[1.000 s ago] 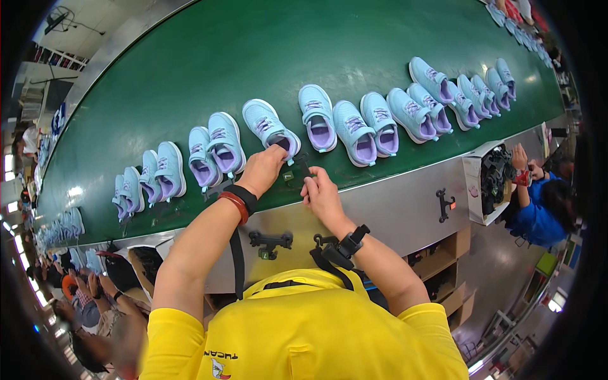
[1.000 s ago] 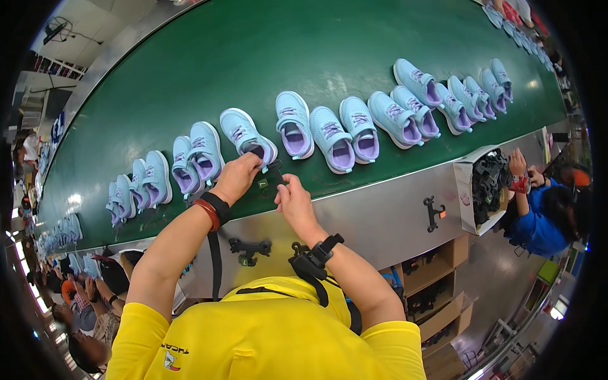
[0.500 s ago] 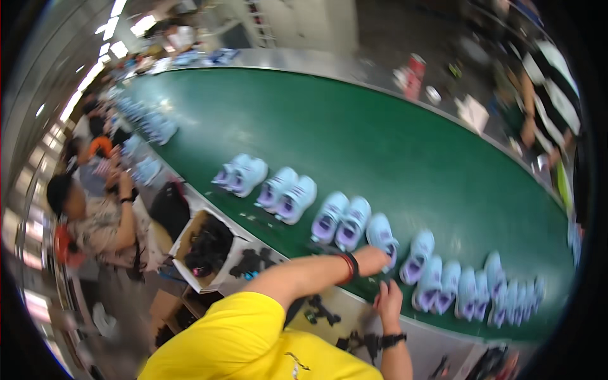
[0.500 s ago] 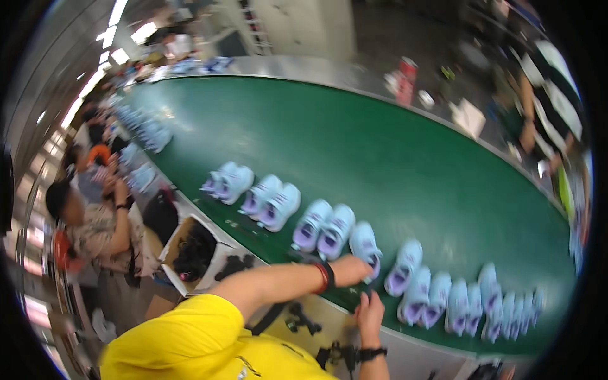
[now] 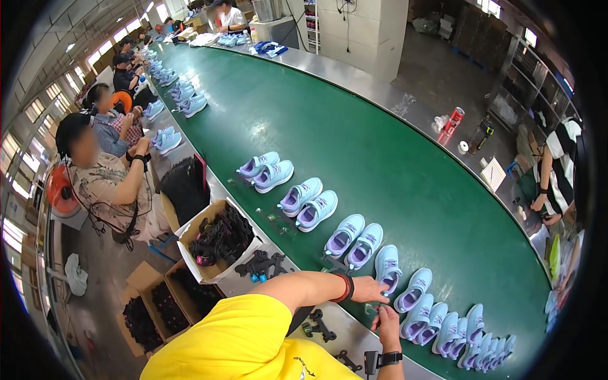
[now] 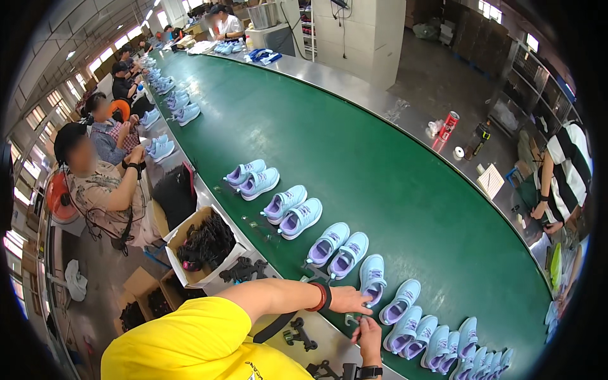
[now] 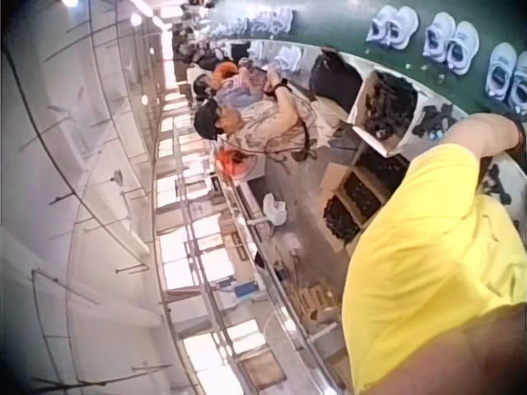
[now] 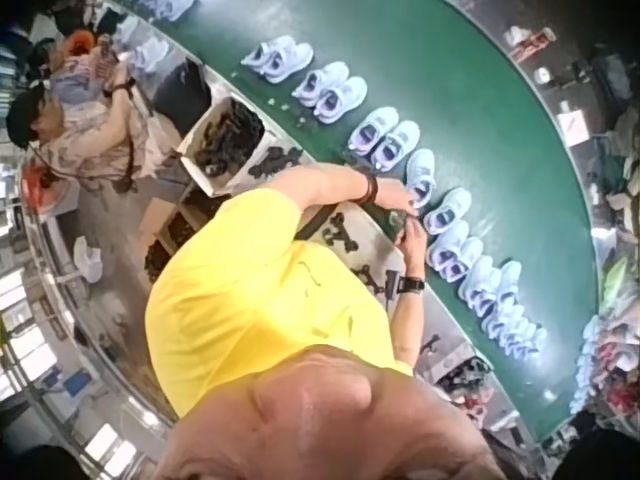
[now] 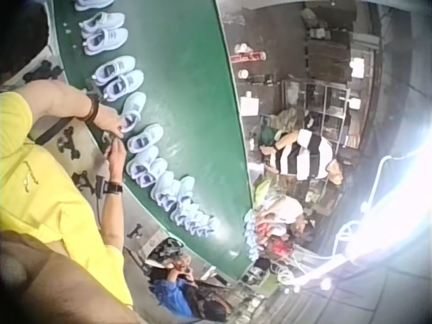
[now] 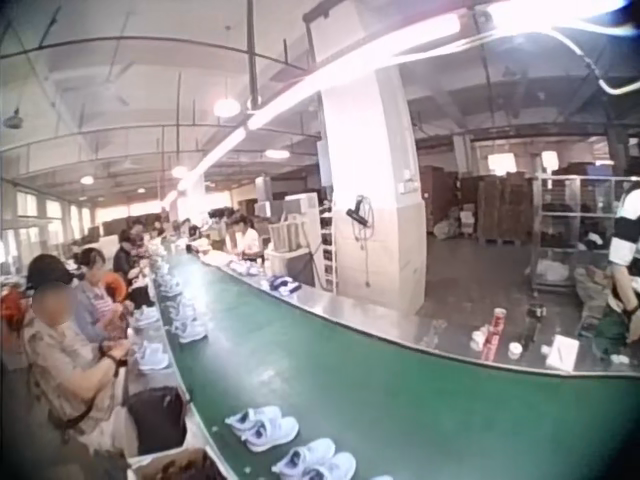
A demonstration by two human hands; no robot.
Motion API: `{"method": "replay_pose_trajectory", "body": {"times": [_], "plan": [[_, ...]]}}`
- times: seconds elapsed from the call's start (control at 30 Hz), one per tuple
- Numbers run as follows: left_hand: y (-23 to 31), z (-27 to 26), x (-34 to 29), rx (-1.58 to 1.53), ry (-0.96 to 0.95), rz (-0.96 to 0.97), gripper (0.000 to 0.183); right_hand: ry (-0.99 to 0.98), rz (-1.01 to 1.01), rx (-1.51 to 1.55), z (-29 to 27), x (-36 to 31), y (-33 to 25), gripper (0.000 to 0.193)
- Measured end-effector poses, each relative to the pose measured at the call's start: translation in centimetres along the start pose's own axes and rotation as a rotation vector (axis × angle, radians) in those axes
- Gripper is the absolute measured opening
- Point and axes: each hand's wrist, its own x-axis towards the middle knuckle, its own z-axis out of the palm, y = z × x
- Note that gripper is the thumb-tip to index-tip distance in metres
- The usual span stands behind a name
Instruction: The person picks small black plastic tags from a box and attaches them to the tongue of light-blue sneakers on a green conveyor belt. They handle the shoes one at a time, clipping each tag in place and then moving to the next pair as the belt advances.
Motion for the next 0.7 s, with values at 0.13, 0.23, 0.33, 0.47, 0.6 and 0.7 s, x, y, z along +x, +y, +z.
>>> {"method": "replay_pose_trajectory", "body": {"times": [0.13,0.23,0.33,0.47,0.6,0.7], "plan": [[0.0,0.1,1.2,-0.055,-0.084,-0.049,0.022,0.311,-0.477,-0.732,-2.3,0.4,-0.6,0.022],[0.1,0.0,0.6,-0.123,0.043,-0.154,0.026,0.361,-0.549,-0.83,-4.8,1.0,-3.6,0.033],[0.6,0.5,0.6,-0.095,-0.06,-0.292,0.032,0.221,-0.426,-1.181,-7.2,2.3,-1.1,0.031],[0.9,0.3,-0.2,-0.096,-0.06,-0.397,0.03,0.264,-0.615,-1.178,-6.7,3.3,0.3,0.015],[1.0,0.2,-0.1,-0.108,-0.04,-0.394,0.03,0.266,-0.678,-1.29,-4.9,2.0,-1.7,0.021],[0.9,0.0,-0.5,-0.101,-0.047,-0.403,0.028,0.287,-0.721,-1.371,-3.6,2.0,-2.9,0.021]]}}
